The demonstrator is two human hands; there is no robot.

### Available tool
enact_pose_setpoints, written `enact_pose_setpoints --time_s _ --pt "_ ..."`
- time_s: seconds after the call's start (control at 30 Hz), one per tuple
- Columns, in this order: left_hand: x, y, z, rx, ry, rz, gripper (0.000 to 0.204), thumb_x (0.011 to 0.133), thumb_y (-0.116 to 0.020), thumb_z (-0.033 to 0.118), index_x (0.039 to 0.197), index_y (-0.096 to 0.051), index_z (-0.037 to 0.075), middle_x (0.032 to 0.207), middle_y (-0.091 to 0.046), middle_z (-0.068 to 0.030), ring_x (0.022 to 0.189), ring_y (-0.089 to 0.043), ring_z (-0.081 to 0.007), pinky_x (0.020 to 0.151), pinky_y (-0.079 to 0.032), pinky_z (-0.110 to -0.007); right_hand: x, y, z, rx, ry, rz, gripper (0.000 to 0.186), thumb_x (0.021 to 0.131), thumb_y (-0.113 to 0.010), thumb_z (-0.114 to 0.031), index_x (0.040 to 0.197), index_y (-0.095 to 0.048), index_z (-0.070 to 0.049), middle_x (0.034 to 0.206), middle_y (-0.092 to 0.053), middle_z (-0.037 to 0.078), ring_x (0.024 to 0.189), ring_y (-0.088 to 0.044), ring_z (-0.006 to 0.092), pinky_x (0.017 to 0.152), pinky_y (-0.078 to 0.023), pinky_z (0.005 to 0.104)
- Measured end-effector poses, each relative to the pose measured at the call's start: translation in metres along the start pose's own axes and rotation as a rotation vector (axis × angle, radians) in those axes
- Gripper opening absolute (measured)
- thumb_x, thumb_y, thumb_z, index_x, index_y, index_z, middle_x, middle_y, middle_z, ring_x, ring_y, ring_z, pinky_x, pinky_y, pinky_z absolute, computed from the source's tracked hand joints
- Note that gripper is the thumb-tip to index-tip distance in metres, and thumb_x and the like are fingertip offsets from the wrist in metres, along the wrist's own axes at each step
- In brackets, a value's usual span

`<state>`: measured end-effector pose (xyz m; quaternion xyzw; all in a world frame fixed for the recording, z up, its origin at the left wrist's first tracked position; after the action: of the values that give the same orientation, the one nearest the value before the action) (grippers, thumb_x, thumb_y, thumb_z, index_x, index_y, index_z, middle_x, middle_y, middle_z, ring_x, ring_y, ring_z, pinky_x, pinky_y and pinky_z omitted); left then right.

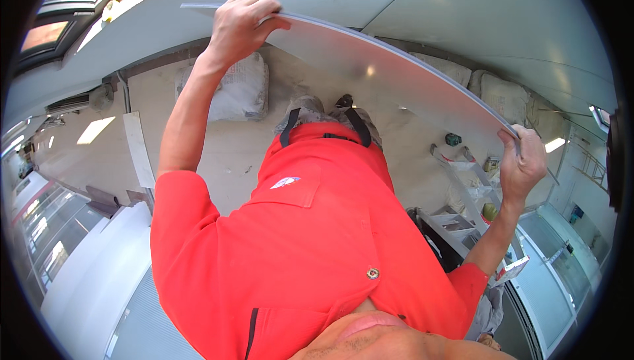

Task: The person uses a manual tile cutter to score and snap a white panel, then carries it to a wall and fits it into place. He uses a wooden block to tap the panel flush, applies sealant with a caulking gun to the back of another panel, and positions it against the wall.

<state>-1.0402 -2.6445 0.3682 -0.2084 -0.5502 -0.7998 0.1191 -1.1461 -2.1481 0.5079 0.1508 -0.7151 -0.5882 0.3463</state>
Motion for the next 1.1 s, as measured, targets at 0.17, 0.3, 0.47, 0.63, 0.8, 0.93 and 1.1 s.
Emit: enact_pose_setpoints --time_s 0.17,0.3,0.47,0.63,0.8,0.93,1.1 --pt "-0.019 0.022 -0.026 0.127 0.061 -0.120 0.024 0.082 -0.087 0.019 0.089 -0.065 0.010 0.082 -0.064 -0.0041 0.078 -0.065 -0.0258 0.073 -0.048 -0.037 0.033 -0.081 -0.006 0.153 0.096 0.028 0.018 0.081 -0.084 -0.007 0.095 -0.074 -0.011 0.088 -0.072 0.005 0.084 -0.071 0.0265 0.076 -0.051 0.0402" --pt "-0.056 0.030 -0.071 0.185 0.155 -0.092 0.021 0.083 -0.085 0.009 0.092 -0.066 0.007 0.089 -0.069 -0.0068 0.087 -0.069 -0.0271 0.081 -0.051 -0.038 0.058 -0.153 -0.027 0.195 0.138 0.052 0.020 0.079 -0.084 -0.006 0.096 -0.074 -0.010 0.091 -0.075 0.006 0.086 -0.072 0.0284 0.077 -0.054 0.0409" --pt "-0.077 0.037 -0.158 0.285 0.231 -0.128 0.018 0.083 -0.081 0.005 0.094 -0.067 0.008 0.091 -0.070 -0.0073 0.089 -0.070 -0.0280 0.082 -0.052 -0.038 0.119 -0.238 -0.077 0.250 0.143 0.108 0.015 0.079 -0.081 -0.008 0.091 -0.073 -0.013 0.085 -0.072 0.001 0.082 -0.072 0.0228 0.076 -0.055 0.0382" --pt "-0.094 0.046 -0.241 0.410 0.303 -0.188 0.018 0.090 -0.083 0.020 0.099 -0.070 0.012 0.093 -0.070 -0.0046 0.085 -0.067 -0.0297 0.078 -0.052 -0.040 0.183 -0.314 -0.119 0.316 0.191 0.206 0.002 0.086 -0.071 -0.015 0.088 -0.071 -0.016 0.080 -0.067 -0.002 0.078 -0.069 0.0182 0.073 -0.054 0.0354" --pt "-0.106 0.050 -0.309 0.421 0.379 -0.204 0.021 0.091 -0.085 0.029 0.098 -0.072 0.015 0.092 -0.075 -0.0054 0.085 -0.070 -0.0328 0.075 -0.053 -0.045 0.231 -0.363 -0.152 0.340 0.180 0.154 0.010 0.091 -0.069 -0.020 0.082 -0.064 -0.019 0.080 -0.065 -0.004 0.082 -0.069 0.0166 0.077 -0.053 0.0340" --pt "-0.104 0.048 -0.333 0.422 0.398 -0.234 0.020 0.090 -0.085 0.026 0.097 -0.072 0.013 0.094 -0.074 -0.0047 0.087 -0.070 -0.0317 0.077 -0.053 -0.044 0.248 -0.400 -0.156 0.359 0.177 0.135 0.014 0.094 -0.070 -0.024 0.082 -0.065 -0.018 0.082 -0.068 -0.003 0.086 -0.072 0.0180 0.081 -0.054 0.0365" --pt "-0.101 0.039 -0.346 0.459 0.387 -0.310 0.021 0.093 -0.081 0.026 0.096 -0.069 0.009 0.091 -0.073 -0.0088 0.085 -0.070 -0.0345 0.073 -0.052 -0.047 0.261 -0.416 -0.156 0.408 0.168 0.094 0.014 0.093 -0.072 -0.025 0.082 -0.067 -0.016 0.089 -0.074 0.000 0.092 -0.074 0.0222 0.085 -0.055 0.0406"
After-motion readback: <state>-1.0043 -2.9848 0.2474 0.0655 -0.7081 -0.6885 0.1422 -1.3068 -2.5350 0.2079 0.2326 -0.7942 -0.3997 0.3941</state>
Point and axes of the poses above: each hand's wrist, its own x-axis towards the middle knuckle, its own y-axis out of the back of the hand, z = x × y, the point moved 3 cm from there along x, towards the middle knuckle
